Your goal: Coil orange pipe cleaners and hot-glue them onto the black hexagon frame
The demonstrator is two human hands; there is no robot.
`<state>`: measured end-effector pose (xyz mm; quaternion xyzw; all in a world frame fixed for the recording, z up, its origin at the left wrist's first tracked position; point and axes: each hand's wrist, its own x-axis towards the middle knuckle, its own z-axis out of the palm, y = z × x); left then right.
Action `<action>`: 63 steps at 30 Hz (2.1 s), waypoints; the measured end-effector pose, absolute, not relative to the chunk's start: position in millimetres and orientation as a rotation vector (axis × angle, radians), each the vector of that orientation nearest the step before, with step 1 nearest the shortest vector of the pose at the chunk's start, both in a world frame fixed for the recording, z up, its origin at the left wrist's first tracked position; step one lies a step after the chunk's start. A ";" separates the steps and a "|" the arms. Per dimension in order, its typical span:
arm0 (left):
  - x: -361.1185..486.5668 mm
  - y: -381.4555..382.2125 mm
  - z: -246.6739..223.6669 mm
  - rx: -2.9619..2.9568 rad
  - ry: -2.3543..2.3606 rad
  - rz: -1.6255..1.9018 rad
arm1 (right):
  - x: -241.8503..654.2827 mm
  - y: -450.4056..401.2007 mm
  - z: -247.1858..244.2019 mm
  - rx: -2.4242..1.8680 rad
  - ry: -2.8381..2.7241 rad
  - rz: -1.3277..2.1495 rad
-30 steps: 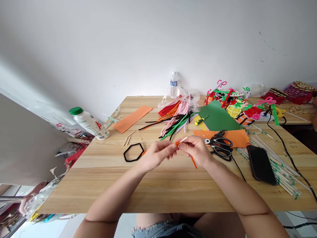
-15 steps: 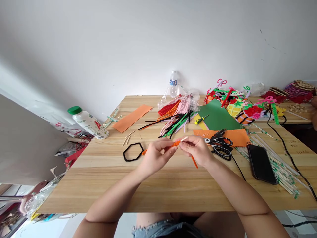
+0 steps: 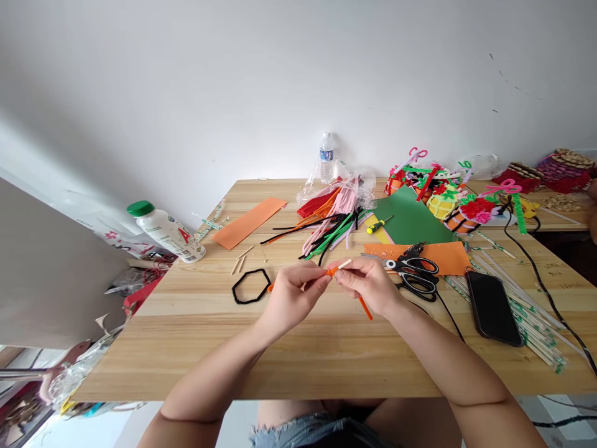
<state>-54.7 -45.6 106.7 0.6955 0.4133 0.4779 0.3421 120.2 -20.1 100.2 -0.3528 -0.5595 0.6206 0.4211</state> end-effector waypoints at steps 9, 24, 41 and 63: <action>-60.9 -36.6 113.1 1.270 0.805 0.799 | 119.1 -21.3 105.1 -0.814 -1.428 1.592; -44.4 -46.8 94.3 2.117 1.192 1.559 | 113.2 -28.1 105.9 -0.963 -1.365 1.425; -61.5 -33.6 106.6 1.295 0.858 0.916 | 120.2 -26.7 112.3 -0.861 -1.523 1.369; -56.1 -42.4 102.1 1.788 1.061 1.217 | 118.5 -27.5 107.2 -0.898 -1.474 1.412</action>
